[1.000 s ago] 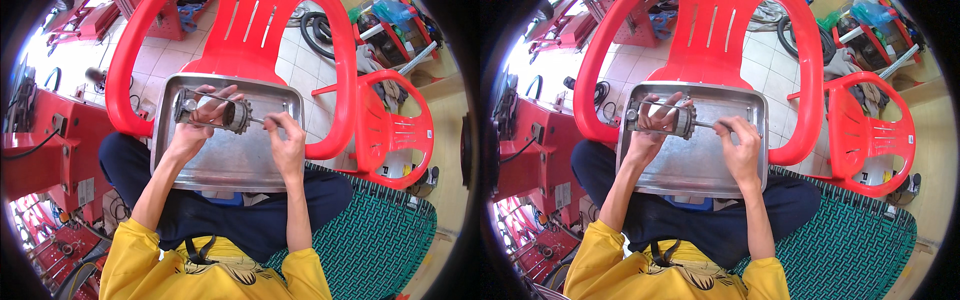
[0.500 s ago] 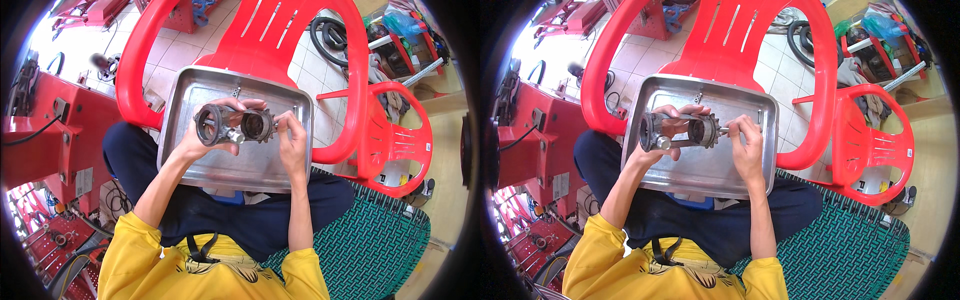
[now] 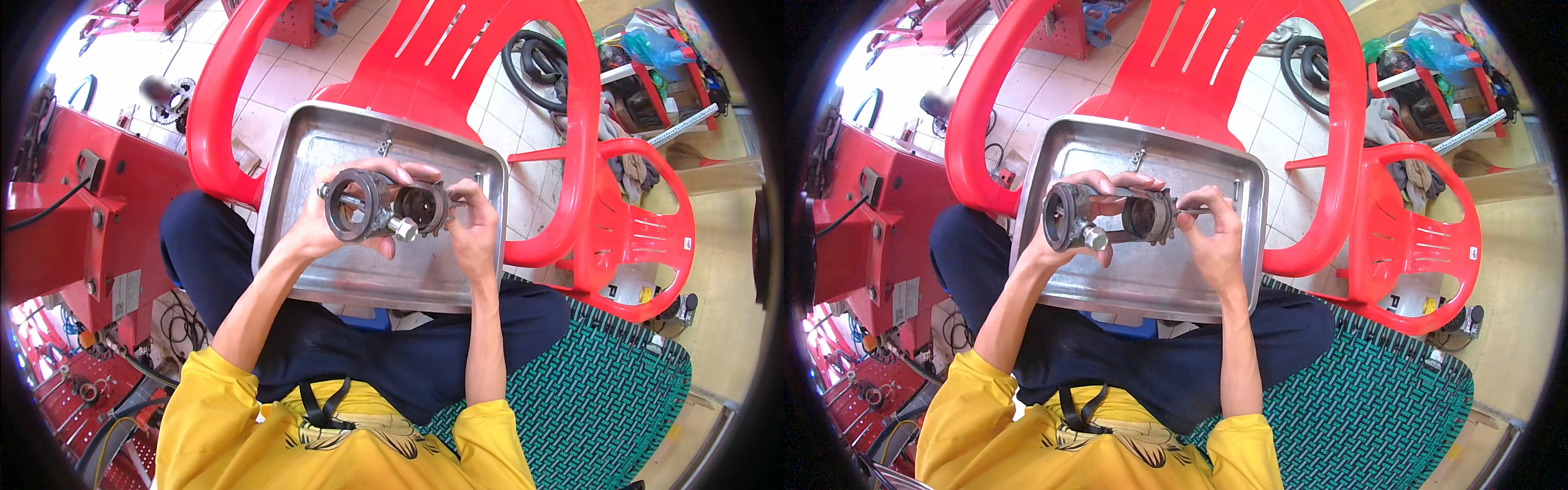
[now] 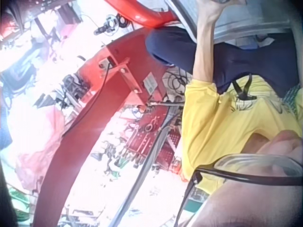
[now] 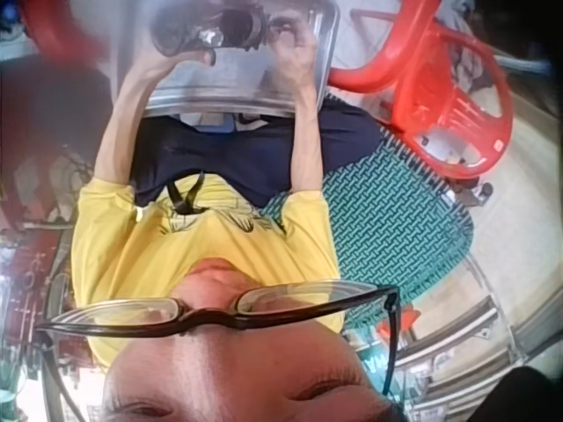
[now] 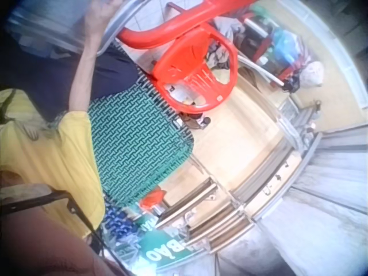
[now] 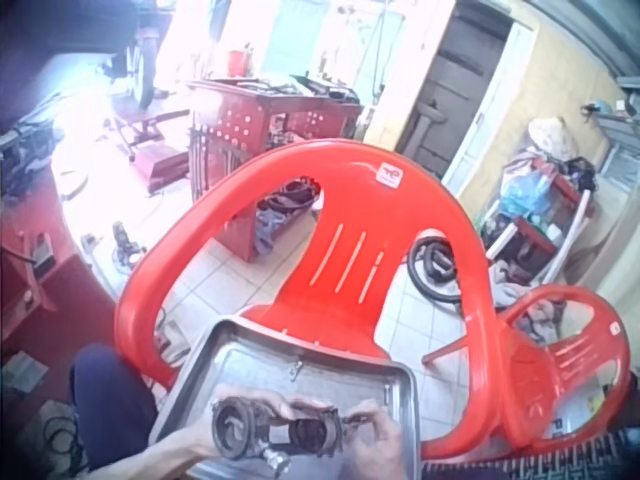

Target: The person disassembles a mechanical motorcycle component by removing screws and internal parts and placing them onto a metal tray.

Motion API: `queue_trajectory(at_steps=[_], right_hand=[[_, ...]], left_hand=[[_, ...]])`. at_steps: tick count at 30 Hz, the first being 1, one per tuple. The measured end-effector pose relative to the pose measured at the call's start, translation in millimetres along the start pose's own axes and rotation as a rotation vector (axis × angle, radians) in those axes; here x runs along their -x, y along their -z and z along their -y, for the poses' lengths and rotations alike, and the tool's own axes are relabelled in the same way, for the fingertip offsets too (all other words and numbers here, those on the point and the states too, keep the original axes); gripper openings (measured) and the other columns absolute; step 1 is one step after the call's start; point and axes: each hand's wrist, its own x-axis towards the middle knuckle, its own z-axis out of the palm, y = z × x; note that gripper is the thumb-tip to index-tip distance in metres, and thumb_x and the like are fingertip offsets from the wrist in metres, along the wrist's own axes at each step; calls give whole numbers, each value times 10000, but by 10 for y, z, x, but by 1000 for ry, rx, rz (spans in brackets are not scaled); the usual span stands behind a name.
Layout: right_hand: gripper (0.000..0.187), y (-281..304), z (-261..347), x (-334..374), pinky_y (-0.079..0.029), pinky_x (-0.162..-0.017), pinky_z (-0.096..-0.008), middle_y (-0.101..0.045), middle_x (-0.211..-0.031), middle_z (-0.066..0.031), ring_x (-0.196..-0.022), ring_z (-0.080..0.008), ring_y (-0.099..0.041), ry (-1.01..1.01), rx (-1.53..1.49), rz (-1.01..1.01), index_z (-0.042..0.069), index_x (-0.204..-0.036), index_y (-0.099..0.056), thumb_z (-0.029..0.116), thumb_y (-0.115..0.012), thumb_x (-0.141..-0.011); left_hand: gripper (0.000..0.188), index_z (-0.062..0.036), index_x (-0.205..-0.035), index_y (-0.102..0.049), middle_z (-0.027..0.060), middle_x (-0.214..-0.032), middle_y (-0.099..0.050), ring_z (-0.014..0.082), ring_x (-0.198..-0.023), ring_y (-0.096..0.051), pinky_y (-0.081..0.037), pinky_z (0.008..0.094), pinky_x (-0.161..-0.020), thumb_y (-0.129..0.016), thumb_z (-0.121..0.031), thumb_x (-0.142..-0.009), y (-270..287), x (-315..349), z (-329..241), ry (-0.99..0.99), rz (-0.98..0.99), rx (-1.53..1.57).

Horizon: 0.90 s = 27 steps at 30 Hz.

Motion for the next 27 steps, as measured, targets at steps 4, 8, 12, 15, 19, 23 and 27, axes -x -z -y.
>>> queue_trajectory(at_steps=[4,8,12,15,19,23,27], right_hand=[[279,100,-160,31,-404,-942,-336,-618,-869,-43,-888,-189,-564,-22,10,81,40,-934,-661,306,-671,-1018],[239,-70,98,29,-407,-922,-321,-594,-874,-45,-875,-203,-553,-63,-147,-23,37,-934,-646,258,-672,-1021],[217,129,-136,43,-429,-914,-321,-601,-899,-43,-904,-179,-568,-66,13,83,22,-941,-644,219,-660,-1032],[195,109,-184,86,-441,-895,-329,-613,-907,-44,-904,-172,-571,-143,-103,60,11,-958,-650,192,-666,-1028],[239,37,114,6,-451,-878,-333,-619,-884,-48,-892,-167,-575,-86,-43,53,9,-966,-654,231,-638,-1052],[259,211,-200,82,-458,-901,-326,-640,-922,-56,-910,-165,-588,-248,44,108,12,-983,-661,253,-618,-1066],[277,61,72,28,-440,-918,-335,-646,-896,-72,-878,-173,-578,-162,-131,64,11,-995,-659,273,-610,-1070]], left_hand=[[637,-127,-1138,-688,197,-1387,-632,411,-1360,-554,-525,555,-1091,-980,-14,-582,42,-15,-76,40,108,-136],[640,-108,-1140,-686,196,-1363,-649,394,-1344,-575,-538,546,-1084,-985,-23,-581,25,10,-91,101,35,-141],[645,-102,-1153,-683,192,-1369,-647,384,-1340,-581,-538,543,-1089,-987,-45,-587,21,-13,-68,55,70,-129],[647,-104,-1161,-682,190,-1366,-649,385,-1340,-581,-535,550,-1092,-988,-66,-592,14,-15,-48,49,57,-132],[656,-122,-1172,-680,185,-1354,-657,388,-1338,-584,-519,579,-1102,-991,-92,-595,28,-27,-45,34,11,-63],[656,-124,-1178,-676,174,-1355,-655,386,-1346,-577,-513,592,-1106,-988,-86,-603,9,-47,-22,50,52,-79],[680,-64,-1195,-686,171,-1332,-680,306,-1289,-623,-525,484,-1085,-989,-88,-586,-6,-24,10,54,-26,-7]])
